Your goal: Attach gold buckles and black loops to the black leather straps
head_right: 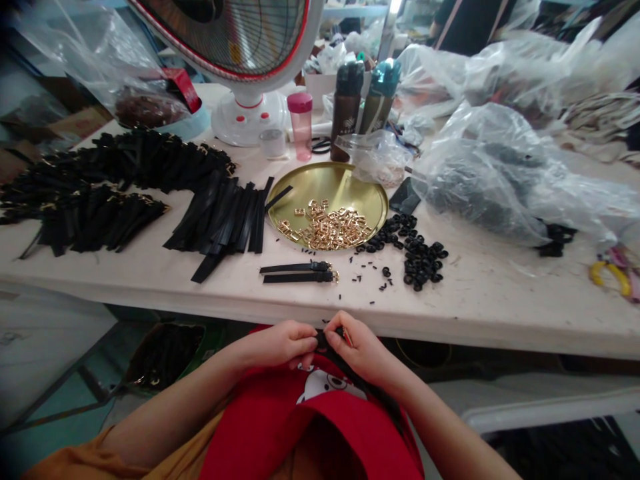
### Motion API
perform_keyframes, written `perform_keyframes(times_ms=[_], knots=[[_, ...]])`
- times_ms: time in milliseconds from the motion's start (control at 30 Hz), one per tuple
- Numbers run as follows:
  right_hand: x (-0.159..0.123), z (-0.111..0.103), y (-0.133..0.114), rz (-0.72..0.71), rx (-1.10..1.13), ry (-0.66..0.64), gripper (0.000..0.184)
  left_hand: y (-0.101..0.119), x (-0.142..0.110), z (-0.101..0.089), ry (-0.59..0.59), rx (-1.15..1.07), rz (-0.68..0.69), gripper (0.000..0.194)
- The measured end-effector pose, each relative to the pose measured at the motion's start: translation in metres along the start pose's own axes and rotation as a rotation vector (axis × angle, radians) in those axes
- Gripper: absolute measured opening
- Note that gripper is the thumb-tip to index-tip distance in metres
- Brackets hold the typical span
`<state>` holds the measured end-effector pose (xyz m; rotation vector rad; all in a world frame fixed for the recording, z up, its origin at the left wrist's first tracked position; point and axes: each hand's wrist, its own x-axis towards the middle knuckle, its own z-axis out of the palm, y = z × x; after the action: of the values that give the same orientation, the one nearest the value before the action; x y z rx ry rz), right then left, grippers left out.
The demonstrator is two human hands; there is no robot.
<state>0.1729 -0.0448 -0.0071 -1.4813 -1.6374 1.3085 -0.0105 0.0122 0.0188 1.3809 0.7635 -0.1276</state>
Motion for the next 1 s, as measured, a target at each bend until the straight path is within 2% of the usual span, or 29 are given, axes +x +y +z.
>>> perform_keyframes(times_ms=[133, 300, 433, 533, 733, 900, 1000], knots=[[0.001, -0.006, -0.006, -0.015, -0.01, -0.038, 0.013, -0.001, -0.001, 0.001, 0.011, -0.004, -0.003, 0.033], [-0.002, -0.008, -0.007, 0.025, 0.076, -0.067, 0.016, -0.003, 0.005, 0.007, 0.078, -0.038, 0.086, 0.034], [-0.002, 0.001, -0.005, 0.086, 0.208, 0.041, 0.018, 0.0, 0.002, 0.001, 0.077, -0.042, 0.126, 0.035], [-0.001, 0.006, -0.004, 0.033, 0.108, 0.136, 0.018, 0.005, -0.003, -0.003, 0.061, 0.008, 0.073, 0.03], [-0.001, 0.004, -0.005, -0.098, -0.056, 0.123, 0.02, 0.003, 0.004, 0.004, 0.143, -0.014, 0.052, 0.027], [-0.001, 0.011, -0.009, 0.008, 0.074, 0.265, 0.02, 0.007, 0.004, 0.001, 0.146, 0.138, 0.116, 0.023], [0.002, 0.014, -0.011, 0.071, 0.167, 0.289, 0.022, 0.009, 0.002, -0.004, 0.145, 0.206, 0.153, 0.022]])
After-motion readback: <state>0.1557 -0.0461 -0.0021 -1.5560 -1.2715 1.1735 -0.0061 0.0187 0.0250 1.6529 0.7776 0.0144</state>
